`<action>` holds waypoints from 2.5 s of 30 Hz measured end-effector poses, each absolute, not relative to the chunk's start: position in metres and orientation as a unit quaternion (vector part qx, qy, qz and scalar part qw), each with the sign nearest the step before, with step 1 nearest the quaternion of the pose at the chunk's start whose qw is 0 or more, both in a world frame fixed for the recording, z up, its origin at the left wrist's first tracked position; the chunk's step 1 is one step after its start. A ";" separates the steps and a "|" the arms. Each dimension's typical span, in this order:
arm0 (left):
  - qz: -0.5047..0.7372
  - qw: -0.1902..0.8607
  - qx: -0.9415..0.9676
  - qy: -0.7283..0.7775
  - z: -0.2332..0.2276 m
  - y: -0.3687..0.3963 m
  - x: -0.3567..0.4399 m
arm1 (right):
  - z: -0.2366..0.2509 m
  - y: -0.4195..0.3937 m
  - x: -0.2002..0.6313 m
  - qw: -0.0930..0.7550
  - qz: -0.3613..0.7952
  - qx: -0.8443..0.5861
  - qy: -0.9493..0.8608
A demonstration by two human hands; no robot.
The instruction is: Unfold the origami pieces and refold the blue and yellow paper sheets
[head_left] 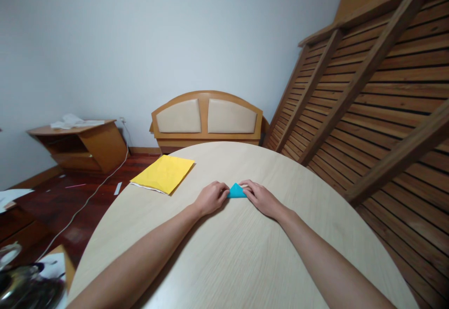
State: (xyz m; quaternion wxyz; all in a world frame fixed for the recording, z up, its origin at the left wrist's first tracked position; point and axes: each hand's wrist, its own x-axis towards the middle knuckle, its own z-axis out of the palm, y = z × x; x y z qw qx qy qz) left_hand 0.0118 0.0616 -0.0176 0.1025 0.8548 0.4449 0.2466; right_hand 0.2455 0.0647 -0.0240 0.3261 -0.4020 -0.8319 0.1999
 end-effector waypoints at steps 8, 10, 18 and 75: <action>0.267 0.118 0.862 0.415 -0.020 0.063 0.011 | -0.026 0.065 0.245 0.317 0.154 -0.390 -0.851; 0.259 0.103 0.874 0.398 -0.022 0.064 0.011 | -0.025 0.065 0.244 0.312 0.140 -0.383 -0.858; 0.248 0.073 0.888 0.381 -0.027 0.068 0.010 | -0.023 0.064 0.244 0.296 0.120 -0.362 -0.876; 0.162 0.036 0.934 0.315 -0.007 0.060 0.008 | -0.020 0.065 0.257 0.229 0.089 -0.406 -0.880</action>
